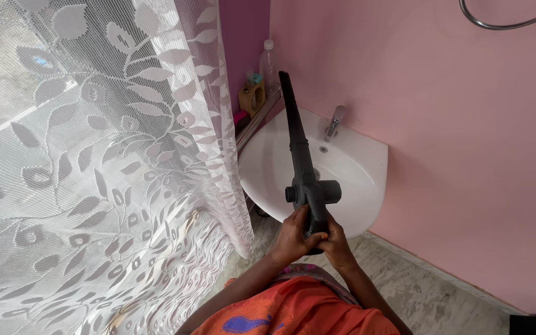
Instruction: The person uses a handheld vacuum cleaner to clean a stainless steel railing. They move the vacuum nozzle along the horizontal bars and vertical supports of the railing, then proceed to vacuum the floor area near a sink.
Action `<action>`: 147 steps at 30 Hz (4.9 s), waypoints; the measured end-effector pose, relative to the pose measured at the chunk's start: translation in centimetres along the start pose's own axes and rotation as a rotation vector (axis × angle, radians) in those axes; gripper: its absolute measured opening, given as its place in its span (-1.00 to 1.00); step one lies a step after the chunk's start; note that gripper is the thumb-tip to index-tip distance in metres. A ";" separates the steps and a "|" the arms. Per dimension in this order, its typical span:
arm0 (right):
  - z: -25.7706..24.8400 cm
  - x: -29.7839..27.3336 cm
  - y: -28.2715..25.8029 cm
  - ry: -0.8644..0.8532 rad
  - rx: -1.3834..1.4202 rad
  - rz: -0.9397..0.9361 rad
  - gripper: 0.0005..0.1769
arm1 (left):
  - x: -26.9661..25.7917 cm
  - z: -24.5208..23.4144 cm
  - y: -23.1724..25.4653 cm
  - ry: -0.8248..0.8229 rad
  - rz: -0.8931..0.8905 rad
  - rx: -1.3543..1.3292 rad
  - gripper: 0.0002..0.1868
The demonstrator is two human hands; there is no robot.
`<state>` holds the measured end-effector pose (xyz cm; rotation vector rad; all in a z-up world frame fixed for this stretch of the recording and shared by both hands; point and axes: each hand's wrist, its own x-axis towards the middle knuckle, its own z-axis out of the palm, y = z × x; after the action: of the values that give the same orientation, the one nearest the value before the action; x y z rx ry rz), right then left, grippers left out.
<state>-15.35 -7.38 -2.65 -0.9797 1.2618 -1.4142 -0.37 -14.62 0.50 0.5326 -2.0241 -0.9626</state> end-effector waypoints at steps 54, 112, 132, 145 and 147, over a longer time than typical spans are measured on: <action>-12.9 2.5 -3.0 -0.169 -0.210 0.198 -0.13 | 4.3 14.8 1.5 0.269 -0.452 0.029 -0.19; -22.8 -4.1 1.2 -0.474 -0.196 0.094 -0.09 | -0.7 24.6 8.9 0.406 -0.437 0.007 -0.26; -12.6 -0.2 0.5 -0.162 -0.032 0.091 -0.11 | 2.7 12.5 2.9 0.133 -0.335 -0.031 -0.39; -6.5 0.2 2.7 -0.083 0.167 0.126 0.03 | 1.9 5.7 -1.5 -0.042 -0.233 -0.129 -0.27; -5.8 -0.2 2.5 -0.043 0.107 0.187 0.01 | 1.8 5.2 -1.5 -0.100 -0.304 -0.138 -0.27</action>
<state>-20.58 -5.99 -5.91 -0.7944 1.2007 -1.2954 -5.56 -14.42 -1.74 0.7436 -1.9805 -1.3235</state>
